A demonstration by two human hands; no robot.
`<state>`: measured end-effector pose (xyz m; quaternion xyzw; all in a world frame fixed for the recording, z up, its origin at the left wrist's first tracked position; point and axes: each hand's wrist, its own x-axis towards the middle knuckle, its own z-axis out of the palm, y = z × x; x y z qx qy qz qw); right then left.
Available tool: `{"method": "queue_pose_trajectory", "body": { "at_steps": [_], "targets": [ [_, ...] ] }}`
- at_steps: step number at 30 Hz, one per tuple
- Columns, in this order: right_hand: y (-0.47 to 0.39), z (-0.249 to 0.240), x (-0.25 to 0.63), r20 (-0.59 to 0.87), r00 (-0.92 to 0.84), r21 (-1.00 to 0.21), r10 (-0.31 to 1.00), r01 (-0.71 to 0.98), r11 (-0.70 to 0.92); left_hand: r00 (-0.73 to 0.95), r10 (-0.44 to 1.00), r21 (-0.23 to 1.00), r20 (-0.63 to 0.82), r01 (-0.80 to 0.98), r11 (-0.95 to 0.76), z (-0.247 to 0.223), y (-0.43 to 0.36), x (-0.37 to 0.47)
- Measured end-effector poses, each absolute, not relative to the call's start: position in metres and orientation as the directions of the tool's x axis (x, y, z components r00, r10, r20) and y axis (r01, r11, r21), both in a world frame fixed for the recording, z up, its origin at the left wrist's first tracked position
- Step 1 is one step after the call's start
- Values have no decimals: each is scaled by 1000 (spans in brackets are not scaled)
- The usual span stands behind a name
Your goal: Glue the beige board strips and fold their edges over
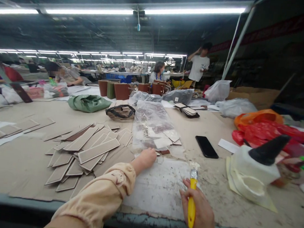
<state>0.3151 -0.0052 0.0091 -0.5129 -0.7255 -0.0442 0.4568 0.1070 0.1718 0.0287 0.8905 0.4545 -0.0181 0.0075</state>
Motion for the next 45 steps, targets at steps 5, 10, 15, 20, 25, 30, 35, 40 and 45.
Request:
{"method": "queue_pose_trajectory", "body": {
  "at_steps": [5,10,15,20,25,30,35,40,45],
  "targets": [
    [-6,16,314,729,-34,-414,684,774,480,642,767,-22,14,767,-641,51,145,83],
    [-8,20,311,712,-40,-449,701,742,498,789,612,44,63,610,-791,50,79,30],
    [-9,22,301,701,-74,-477,710,691,543,638,754,189,159,730,-657,21,36,-10],
    [-8,18,300,699,-130,-447,704,688,571,396,912,344,110,846,-408,10,21,12],
    [-9,11,310,684,-131,-483,718,656,580,452,890,392,54,810,-436,13,26,40],
    [-15,14,311,646,63,-636,761,595,491,718,687,458,112,577,-677,21,31,32],
    [-18,29,295,330,321,-928,888,283,243,741,633,475,226,483,-735,19,24,16],
    [-15,36,272,86,297,-995,951,68,69,587,719,461,373,555,-692,11,12,5],
    [-7,33,248,-25,246,-998,969,54,-39,672,663,432,329,517,-739,9,13,7]
  ]
}}
